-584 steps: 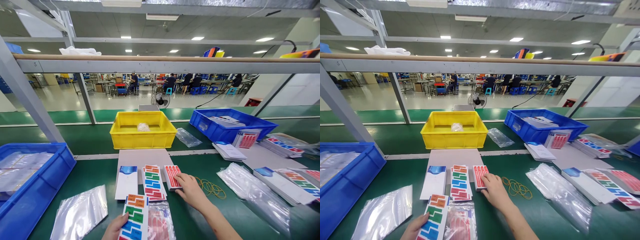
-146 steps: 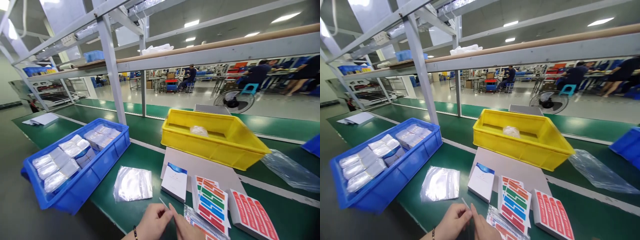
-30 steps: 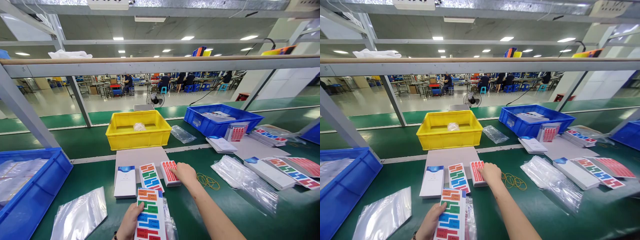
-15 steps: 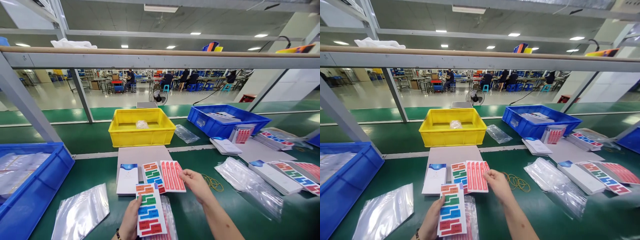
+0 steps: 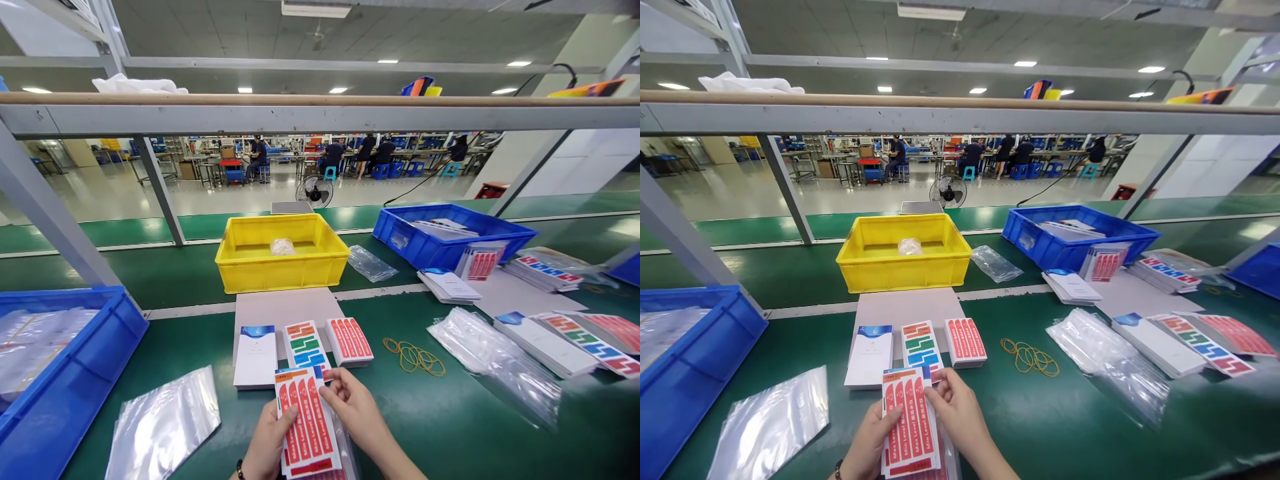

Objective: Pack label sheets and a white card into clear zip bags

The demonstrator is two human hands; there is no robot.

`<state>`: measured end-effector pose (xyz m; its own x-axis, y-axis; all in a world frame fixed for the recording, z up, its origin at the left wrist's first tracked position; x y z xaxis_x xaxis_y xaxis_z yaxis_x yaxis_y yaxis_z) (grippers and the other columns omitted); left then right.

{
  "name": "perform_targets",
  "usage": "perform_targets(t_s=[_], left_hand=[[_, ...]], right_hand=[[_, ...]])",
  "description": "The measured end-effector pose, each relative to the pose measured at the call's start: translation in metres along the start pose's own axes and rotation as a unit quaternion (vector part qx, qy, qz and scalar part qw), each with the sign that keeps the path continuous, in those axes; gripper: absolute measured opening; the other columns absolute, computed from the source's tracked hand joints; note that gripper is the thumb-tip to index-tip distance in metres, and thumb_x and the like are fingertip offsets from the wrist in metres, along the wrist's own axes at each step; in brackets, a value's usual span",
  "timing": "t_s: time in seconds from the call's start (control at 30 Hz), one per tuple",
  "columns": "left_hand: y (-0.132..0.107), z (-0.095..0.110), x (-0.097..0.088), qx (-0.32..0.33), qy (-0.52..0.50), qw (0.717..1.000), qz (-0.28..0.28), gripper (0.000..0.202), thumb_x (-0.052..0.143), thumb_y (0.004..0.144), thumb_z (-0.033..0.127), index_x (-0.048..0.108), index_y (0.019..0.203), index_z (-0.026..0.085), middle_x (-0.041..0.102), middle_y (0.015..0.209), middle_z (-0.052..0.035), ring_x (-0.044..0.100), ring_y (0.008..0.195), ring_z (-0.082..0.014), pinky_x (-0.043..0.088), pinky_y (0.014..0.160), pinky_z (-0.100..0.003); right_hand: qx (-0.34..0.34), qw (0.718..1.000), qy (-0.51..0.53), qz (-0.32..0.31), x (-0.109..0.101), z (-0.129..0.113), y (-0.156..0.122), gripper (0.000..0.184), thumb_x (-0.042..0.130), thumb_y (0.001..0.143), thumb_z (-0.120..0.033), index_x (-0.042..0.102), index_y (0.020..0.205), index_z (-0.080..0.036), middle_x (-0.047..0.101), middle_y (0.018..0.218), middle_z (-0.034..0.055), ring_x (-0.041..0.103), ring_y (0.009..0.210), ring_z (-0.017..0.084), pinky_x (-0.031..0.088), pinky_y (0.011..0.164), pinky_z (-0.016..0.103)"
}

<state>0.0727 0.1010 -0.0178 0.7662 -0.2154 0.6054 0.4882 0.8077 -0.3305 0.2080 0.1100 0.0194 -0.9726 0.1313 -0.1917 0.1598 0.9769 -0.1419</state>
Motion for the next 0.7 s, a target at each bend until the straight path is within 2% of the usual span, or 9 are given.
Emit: perform_targets(t_s=[0.07, 0.13, 0.17, 0.23, 0.33, 0.43, 0.5, 0.57, 0.7], left_hand=[[0.000, 0.000, 0.001, 0.006, 0.043, 0.999, -0.026, 0.036, 0.070, 0.067, 0.042, 0.065, 0.087, 0.013, 0.072, 0.080, -0.0111, 0.066, 0.069, -0.0228, 0.048, 0.073, -0.037], [-0.001, 0.004, 0.005, 0.021, 0.113, 0.992, -0.058, 0.036, 0.065, 0.071, 0.044, 0.065, 0.089, 0.013, 0.071, 0.083, -0.0112, 0.064, 0.072, -0.0225, 0.047, 0.073, -0.035], [-0.002, 0.009, 0.007, 0.040, 0.159, 0.984, -0.070, 0.035, 0.064, 0.072, 0.044, 0.065, 0.088, 0.013, 0.070, 0.084, -0.0110, 0.063, 0.075, -0.0224, 0.046, 0.074, -0.034], [-0.003, 0.023, 0.009, 0.090, 0.268, 0.957, -0.067, 0.026, 0.064, 0.073, 0.038, 0.067, 0.083, 0.014, 0.068, 0.085, -0.0091, 0.059, 0.077, -0.0216, 0.044, 0.074, -0.032], [-0.003, 0.039, 0.008, 0.140, 0.421, 0.896, -0.020, 0.005, 0.063, 0.069, 0.018, 0.065, 0.065, 0.015, 0.061, 0.072, -0.0038, 0.054, 0.070, -0.0182, 0.040, 0.067, -0.027], [-0.005, 0.041, 0.012, 0.156, 0.489, 0.857, -0.037, 0.015, 0.054, 0.070, 0.009, 0.063, 0.060, 0.016, 0.055, 0.069, -0.0023, 0.052, 0.071, -0.0172, 0.039, 0.067, -0.027], [-0.007, 0.041, 0.017, 0.169, 0.491, 0.852, -0.066, 0.017, 0.052, 0.075, 0.013, 0.065, 0.064, 0.016, 0.055, 0.073, -0.0034, 0.052, 0.073, -0.0177, 0.039, 0.070, -0.027], [-0.010, 0.042, 0.019, 0.177, 0.471, 0.860, -0.081, 0.019, 0.051, 0.079, 0.020, 0.067, 0.068, 0.017, 0.057, 0.079, -0.0052, 0.053, 0.078, -0.0189, 0.039, 0.074, -0.028], [-0.009, 0.047, 0.010, 0.178, 0.413, 0.891, -0.052, 0.019, 0.054, 0.080, 0.028, 0.067, 0.071, 0.017, 0.059, 0.091, -0.0074, 0.054, 0.087, -0.0216, 0.039, 0.080, -0.030]], right_hand=[[0.011, 0.992, 0.107, -0.071, 0.014, -0.006, -0.001, 0.035, 0.067, 0.067, -0.043, 0.059, 0.090, -0.019, 0.063, 0.069, 0.0000, 0.060, 0.062, 0.016, 0.047, 0.062, 0.028], [0.023, 0.975, 0.174, -0.137, 0.026, -0.012, -0.002, 0.034, 0.070, 0.066, -0.042, 0.062, 0.086, -0.016, 0.068, 0.075, 0.0040, 0.064, 0.068, 0.020, 0.050, 0.069, 0.033], [0.027, 0.972, 0.190, -0.134, 0.023, -0.014, 0.001, 0.033, 0.073, 0.064, -0.041, 0.063, 0.082, -0.015, 0.069, 0.073, 0.0050, 0.066, 0.069, 0.022, 0.050, 0.070, 0.036], [0.030, 0.974, 0.213, -0.065, 0.002, -0.014, 0.011, 0.035, 0.077, 0.059, -0.041, 0.064, 0.078, -0.015, 0.070, 0.069, 0.0056, 0.067, 0.065, 0.024, 0.052, 0.065, 0.037], [0.019, 0.968, 0.246, 0.042, -0.030, -0.013, 0.027, 0.044, 0.077, 0.057, -0.046, 0.064, 0.086, -0.016, 0.072, 0.071, 0.0053, 0.067, 0.064, 0.024, 0.053, 0.060, 0.035], [0.009, 0.966, 0.249, 0.060, -0.032, -0.011, 0.036, 0.047, 0.075, 0.059, -0.049, 0.063, 0.090, -0.016, 0.072, 0.072, 0.0047, 0.067, 0.063, 0.023, 0.052, 0.055, 0.032], [0.008, 0.968, 0.245, 0.048, -0.023, -0.009, 0.037, 0.047, 0.075, 0.059, -0.048, 0.063, 0.090, -0.015, 0.072, 0.069, 0.0052, 0.067, 0.059, 0.023, 0.051, 0.051, 0.031], [0.007, 0.970, 0.240, 0.031, -0.014, -0.006, 0.035, 0.046, 0.075, 0.059, -0.047, 0.063, 0.090, -0.015, 0.072, 0.069, 0.0057, 0.067, 0.059, 0.024, 0.051, 0.050, 0.031], [0.000, 0.972, 0.234, 0.007, -0.013, -0.007, 0.032, 0.042, 0.075, 0.061, -0.045, 0.062, 0.089, -0.017, 0.073, 0.078, 0.0064, 0.068, 0.069, 0.025, 0.053, 0.061, 0.034]])
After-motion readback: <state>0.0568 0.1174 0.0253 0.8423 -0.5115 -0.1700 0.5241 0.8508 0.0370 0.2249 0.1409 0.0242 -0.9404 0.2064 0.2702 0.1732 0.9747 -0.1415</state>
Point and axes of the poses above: each hand's wrist, its own y-axis towards the middle knuckle, its own x-axis out of the palm, z = x × y, the point moved 10 cm from there along y, towards the middle knuckle
